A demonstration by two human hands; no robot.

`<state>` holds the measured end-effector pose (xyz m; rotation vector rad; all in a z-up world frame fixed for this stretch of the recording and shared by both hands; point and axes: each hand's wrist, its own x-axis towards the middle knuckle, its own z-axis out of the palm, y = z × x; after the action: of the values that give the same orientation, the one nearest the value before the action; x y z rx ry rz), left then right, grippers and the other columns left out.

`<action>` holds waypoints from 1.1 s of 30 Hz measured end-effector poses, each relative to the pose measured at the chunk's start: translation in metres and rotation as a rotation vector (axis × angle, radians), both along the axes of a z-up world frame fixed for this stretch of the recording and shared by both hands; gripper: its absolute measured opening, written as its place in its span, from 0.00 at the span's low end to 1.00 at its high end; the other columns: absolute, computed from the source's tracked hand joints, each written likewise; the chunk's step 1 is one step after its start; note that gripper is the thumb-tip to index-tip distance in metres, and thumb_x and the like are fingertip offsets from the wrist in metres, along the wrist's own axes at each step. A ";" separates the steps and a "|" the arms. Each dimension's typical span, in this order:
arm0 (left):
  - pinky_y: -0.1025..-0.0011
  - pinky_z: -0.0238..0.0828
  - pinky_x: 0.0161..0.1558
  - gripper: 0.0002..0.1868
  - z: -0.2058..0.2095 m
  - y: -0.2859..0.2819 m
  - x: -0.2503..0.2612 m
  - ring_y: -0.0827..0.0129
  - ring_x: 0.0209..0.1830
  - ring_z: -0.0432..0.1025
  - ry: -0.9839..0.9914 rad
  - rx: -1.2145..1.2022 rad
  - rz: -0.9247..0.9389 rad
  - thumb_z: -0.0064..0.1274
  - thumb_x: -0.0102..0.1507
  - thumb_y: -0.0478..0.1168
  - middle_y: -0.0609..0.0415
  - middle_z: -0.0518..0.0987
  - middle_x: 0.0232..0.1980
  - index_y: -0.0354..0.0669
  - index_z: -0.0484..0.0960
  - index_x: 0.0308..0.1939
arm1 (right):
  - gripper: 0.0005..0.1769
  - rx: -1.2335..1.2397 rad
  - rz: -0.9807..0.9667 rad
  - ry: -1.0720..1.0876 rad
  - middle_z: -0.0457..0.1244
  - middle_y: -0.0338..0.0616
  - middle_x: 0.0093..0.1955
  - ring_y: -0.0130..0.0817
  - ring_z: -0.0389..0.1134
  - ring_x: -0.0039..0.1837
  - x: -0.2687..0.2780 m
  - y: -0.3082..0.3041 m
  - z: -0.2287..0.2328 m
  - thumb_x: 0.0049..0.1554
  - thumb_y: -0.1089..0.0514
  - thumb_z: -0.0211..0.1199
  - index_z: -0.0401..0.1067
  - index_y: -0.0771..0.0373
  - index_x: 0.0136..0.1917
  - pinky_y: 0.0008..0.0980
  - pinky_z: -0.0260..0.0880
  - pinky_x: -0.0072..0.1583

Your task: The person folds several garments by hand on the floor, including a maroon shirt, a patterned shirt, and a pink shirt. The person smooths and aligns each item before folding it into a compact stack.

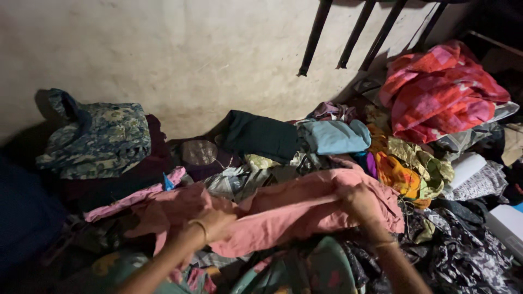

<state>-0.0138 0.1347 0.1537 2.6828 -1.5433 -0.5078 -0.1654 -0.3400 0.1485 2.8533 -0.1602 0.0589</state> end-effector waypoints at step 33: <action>0.47 0.75 0.41 0.12 0.234 0.154 0.127 0.41 0.38 0.78 -0.901 -0.501 0.606 0.60 0.64 0.44 0.38 0.83 0.39 0.56 0.86 0.52 | 0.06 -0.347 -0.221 -0.607 0.69 0.44 0.44 0.40 0.70 0.42 -0.034 -0.224 0.236 0.65 0.59 0.58 0.75 0.56 0.54 0.39 0.70 0.44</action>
<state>0.1136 0.2892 0.3878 2.8025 -0.6176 1.0585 -0.1993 -0.5642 0.3845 2.3709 -0.5268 0.8198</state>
